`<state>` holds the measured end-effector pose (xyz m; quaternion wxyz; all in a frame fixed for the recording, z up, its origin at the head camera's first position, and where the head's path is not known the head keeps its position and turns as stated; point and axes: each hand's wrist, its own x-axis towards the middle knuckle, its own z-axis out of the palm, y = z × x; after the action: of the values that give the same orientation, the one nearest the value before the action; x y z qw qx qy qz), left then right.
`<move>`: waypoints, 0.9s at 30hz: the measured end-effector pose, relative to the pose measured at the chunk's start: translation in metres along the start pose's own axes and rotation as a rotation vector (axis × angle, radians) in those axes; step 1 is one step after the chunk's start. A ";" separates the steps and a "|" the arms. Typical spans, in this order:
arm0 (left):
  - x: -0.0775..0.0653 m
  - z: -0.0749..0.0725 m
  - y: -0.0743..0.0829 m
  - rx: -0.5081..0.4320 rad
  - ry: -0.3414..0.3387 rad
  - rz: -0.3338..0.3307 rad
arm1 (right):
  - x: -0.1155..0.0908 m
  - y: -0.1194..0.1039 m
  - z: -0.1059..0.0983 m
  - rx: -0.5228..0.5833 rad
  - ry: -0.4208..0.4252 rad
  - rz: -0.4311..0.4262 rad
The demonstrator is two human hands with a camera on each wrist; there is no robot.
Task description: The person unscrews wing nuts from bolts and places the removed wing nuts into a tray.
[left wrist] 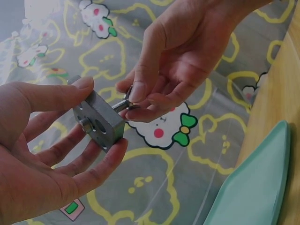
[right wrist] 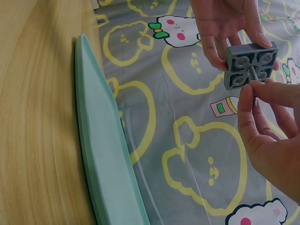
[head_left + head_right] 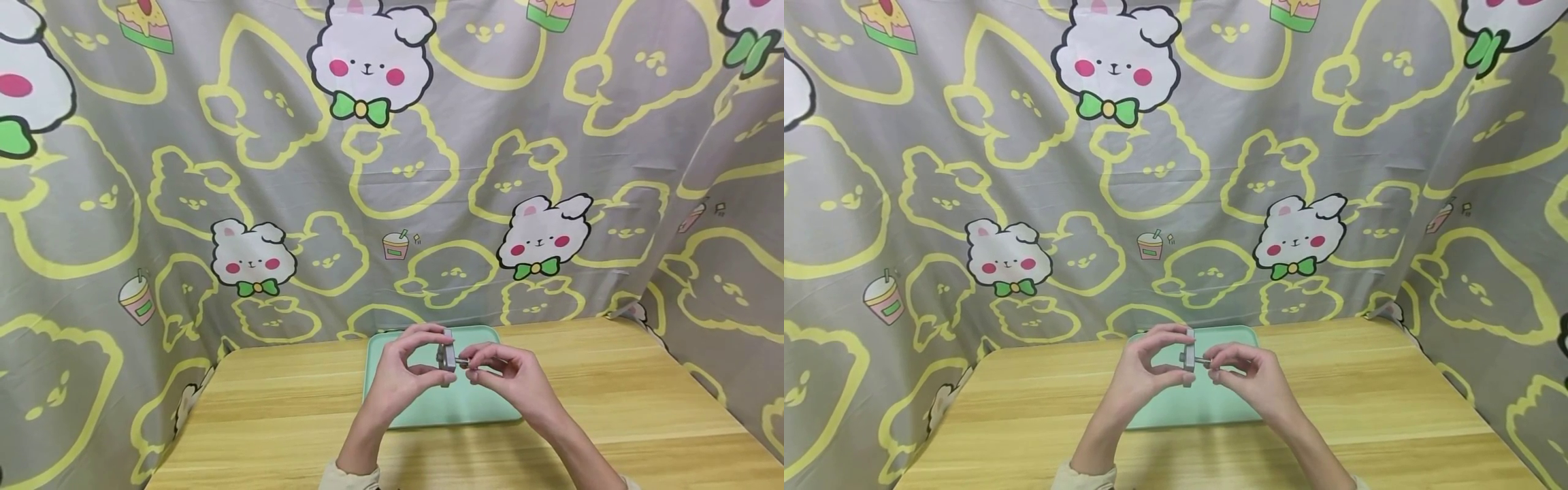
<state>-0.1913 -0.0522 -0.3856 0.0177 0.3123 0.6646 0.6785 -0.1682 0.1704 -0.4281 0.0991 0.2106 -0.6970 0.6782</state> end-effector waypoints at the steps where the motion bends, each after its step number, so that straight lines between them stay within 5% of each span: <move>1: 0.000 0.000 0.000 0.000 -0.001 0.000 | 0.000 0.000 0.000 0.002 -0.003 0.000; 11: 0.000 0.000 -0.001 -0.006 -0.008 0.004 | -0.001 -0.002 -0.001 0.086 -0.027 0.060; 18: 0.000 0.001 -0.002 -0.004 -0.011 0.002 | 0.001 -0.007 -0.002 0.153 0.050 0.301; 27: 0.000 0.004 -0.003 0.018 -0.022 -0.007 | 0.002 -0.010 -0.008 0.330 -0.049 0.471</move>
<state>-0.1904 -0.0485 -0.3885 0.0246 0.3176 0.6715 0.6690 -0.1665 0.1776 -0.4175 -0.1134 0.0725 -0.6091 0.7816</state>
